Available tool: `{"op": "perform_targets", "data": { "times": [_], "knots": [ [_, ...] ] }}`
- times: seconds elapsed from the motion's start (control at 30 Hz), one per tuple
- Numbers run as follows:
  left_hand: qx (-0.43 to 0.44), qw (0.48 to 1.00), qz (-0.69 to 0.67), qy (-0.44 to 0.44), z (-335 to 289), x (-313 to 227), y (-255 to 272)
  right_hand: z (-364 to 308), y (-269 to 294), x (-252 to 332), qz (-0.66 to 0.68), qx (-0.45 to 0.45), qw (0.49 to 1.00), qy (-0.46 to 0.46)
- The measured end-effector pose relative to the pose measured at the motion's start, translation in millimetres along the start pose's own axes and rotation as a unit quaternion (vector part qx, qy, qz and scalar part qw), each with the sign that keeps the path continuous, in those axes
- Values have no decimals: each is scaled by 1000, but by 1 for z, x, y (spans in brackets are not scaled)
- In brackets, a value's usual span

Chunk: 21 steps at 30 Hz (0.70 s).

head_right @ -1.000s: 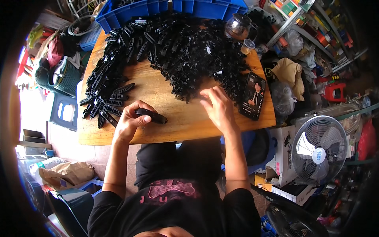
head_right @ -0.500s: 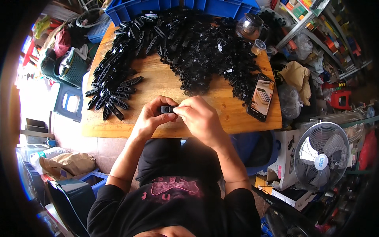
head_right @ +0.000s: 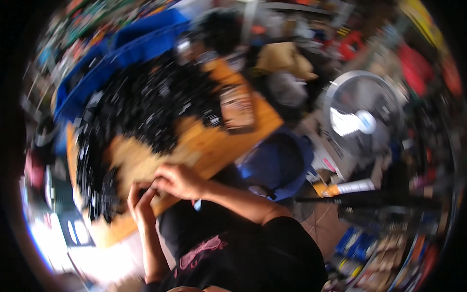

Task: Assembling small black plastic components at a workbench.

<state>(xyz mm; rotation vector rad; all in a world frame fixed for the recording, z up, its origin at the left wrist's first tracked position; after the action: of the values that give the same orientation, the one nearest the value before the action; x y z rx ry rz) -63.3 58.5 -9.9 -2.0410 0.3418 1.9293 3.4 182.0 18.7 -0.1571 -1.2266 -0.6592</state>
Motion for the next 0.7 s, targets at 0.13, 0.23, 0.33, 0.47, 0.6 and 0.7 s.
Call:
{"op": "perform_targets", "data": {
  "times": [0.13,0.23,0.33,0.47,0.6,0.7],
  "knots": [
    [0,996,-3,-94,0,-9,3,-7,-5,12,-17,-50,993,108],
    [49,993,-21,-110,8,-15,-8,-7,10,16,-32,-75,990,119],
    [168,951,206,-156,5,-28,-29,-5,14,15,-62,-52,988,130],
    [184,907,314,-212,5,-28,-35,1,21,32,-52,-34,990,123],
    [60,904,298,-299,30,-50,-3,20,45,-17,-247,-147,947,140],
    [-56,874,375,-304,51,-69,26,25,41,-40,-290,-103,947,93]
  ]
}}
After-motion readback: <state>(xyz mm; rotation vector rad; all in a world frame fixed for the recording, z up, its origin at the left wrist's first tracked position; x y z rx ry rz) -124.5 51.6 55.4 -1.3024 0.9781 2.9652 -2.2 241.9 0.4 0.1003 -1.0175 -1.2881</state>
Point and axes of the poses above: each hand's wrist, its own z-axis towards the middle knuckle, its own y-axis out of the back of the hand, x = y × z, the point moved 9 cm from there along z, towards the middle knuckle, and after that the axes turned 13 degrees about -x, right-handed, at the moved point
